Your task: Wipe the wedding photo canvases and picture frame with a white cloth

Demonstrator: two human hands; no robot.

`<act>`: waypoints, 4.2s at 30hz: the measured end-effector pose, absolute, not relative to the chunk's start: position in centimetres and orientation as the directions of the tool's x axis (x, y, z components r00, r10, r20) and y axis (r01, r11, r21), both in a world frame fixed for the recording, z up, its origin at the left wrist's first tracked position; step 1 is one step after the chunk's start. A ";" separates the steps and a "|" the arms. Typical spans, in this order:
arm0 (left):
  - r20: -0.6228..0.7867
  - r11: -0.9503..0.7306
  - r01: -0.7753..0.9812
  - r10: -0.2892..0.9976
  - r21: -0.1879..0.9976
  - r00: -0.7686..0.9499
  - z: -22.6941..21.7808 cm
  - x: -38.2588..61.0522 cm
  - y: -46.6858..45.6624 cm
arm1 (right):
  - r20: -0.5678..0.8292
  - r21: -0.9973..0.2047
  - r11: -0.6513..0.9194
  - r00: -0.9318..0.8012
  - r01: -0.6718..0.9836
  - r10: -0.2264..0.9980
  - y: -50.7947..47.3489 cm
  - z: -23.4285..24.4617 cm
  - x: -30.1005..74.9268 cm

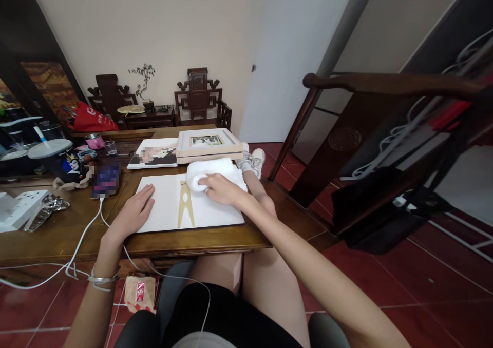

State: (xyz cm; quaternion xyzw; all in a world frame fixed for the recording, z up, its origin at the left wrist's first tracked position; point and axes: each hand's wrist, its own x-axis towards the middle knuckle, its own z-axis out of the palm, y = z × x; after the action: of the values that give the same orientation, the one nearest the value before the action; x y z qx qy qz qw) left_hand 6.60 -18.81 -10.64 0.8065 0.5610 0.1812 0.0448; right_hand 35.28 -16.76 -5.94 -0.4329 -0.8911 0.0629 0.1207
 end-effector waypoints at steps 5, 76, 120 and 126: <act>0.215 -0.342 0.894 0.933 0.288 0.287 -10.5 6.7 -18.9 | 0.186 -0.198 0.565 -0.536 0.801 0.824 -14.4 -5.8 34.5; 0.122 -0.252 0.925 0.967 0.284 0.225 -9.3 7.4 -18.8 | 0.111 -0.164 0.791 -0.785 0.590 0.609 -26.9 -4.5 28.3; 0.310 -0.384 0.847 0.909 0.367 0.278 -10.2 6.4 -18.3 | 0.093 -0.182 0.707 -0.704 0.683 0.704 -11.6 -3.2 19.2; 0.286 -0.373 0.856 0.916 0.358 0.280 -10.8 6.2 -18.0 | 0.135 -0.209 0.680 -0.668 0.703 0.732 -12.3 -3.6 23.1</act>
State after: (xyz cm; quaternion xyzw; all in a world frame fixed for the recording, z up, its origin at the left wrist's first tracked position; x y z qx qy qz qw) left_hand 6.16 -18.05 -10.85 0.7973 0.5558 0.2257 0.0669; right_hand 23.07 -12.33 -3.59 -0.3941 -0.9105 0.0697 0.1043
